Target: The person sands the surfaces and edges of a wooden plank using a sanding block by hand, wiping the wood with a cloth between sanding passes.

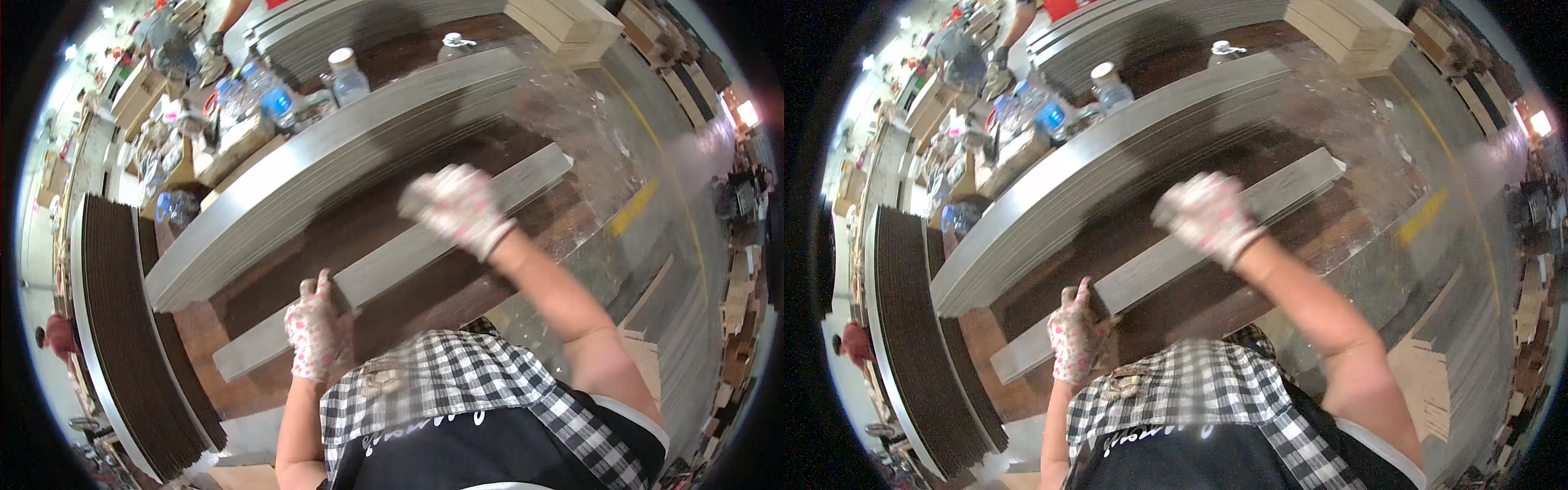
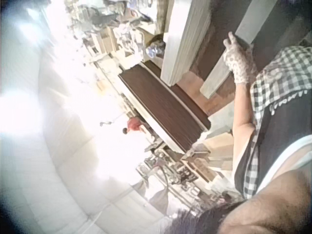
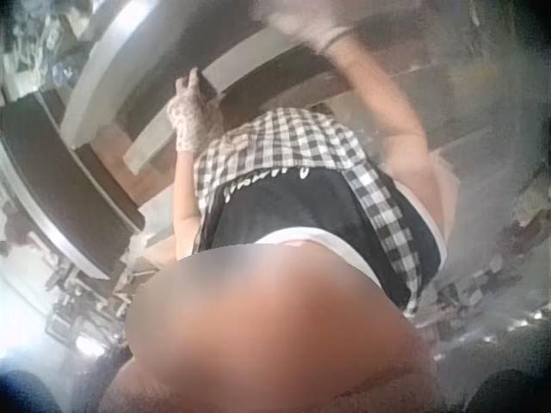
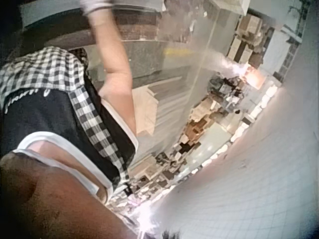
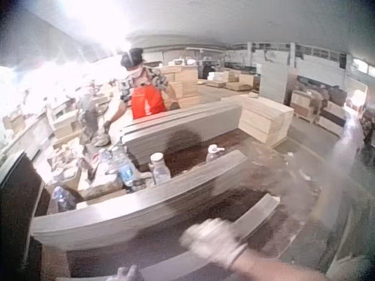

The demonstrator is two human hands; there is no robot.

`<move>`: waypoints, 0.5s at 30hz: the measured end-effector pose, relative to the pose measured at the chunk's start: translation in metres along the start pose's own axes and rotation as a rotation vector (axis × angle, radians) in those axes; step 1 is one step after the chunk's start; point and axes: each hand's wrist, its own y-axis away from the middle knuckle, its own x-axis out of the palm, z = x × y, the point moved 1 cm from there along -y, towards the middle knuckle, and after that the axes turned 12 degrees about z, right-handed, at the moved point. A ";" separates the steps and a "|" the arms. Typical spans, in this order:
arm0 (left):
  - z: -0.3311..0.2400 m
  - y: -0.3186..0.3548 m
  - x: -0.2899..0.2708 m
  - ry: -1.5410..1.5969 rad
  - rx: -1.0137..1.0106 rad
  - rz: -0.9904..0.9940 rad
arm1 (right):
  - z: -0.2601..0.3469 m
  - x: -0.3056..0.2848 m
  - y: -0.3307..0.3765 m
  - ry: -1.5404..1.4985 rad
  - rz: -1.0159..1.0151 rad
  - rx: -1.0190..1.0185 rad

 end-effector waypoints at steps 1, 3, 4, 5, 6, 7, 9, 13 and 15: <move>0.001 -0.001 0.000 0.024 0.013 -0.018 | 0.019 0.013 -0.001 0.023 0.075 -0.110; 0.001 -0.001 -0.001 0.019 -0.013 -0.001 | 0.012 0.024 0.009 0.019 -0.004 -0.093; -0.001 -0.003 -0.002 0.011 -0.016 0.006 | -0.008 0.013 0.013 0.011 0.044 -0.015; 0.005 -0.001 0.001 0.012 -0.030 0.020 | -0.040 -0.002 0.009 0.034 0.191 0.086; 0.007 0.000 0.003 0.013 -0.031 0.035 | -0.088 -0.003 0.013 -0.029 0.100 0.042; 0.005 -0.001 0.003 0.039 -0.005 0.002 | -0.138 -0.009 0.019 0.110 0.120 0.222; -0.002 -0.005 0.001 0.047 0.009 -0.002 | -0.214 -0.031 0.041 0.305 0.071 0.525; 0.001 -0.011 0.009 -0.005 -0.042 0.020 | -0.146 -0.051 0.014 0.036 0.208 0.231; -0.003 -0.007 0.002 0.002 -0.086 0.060 | -0.119 -0.024 0.027 -0.015 0.136 -0.001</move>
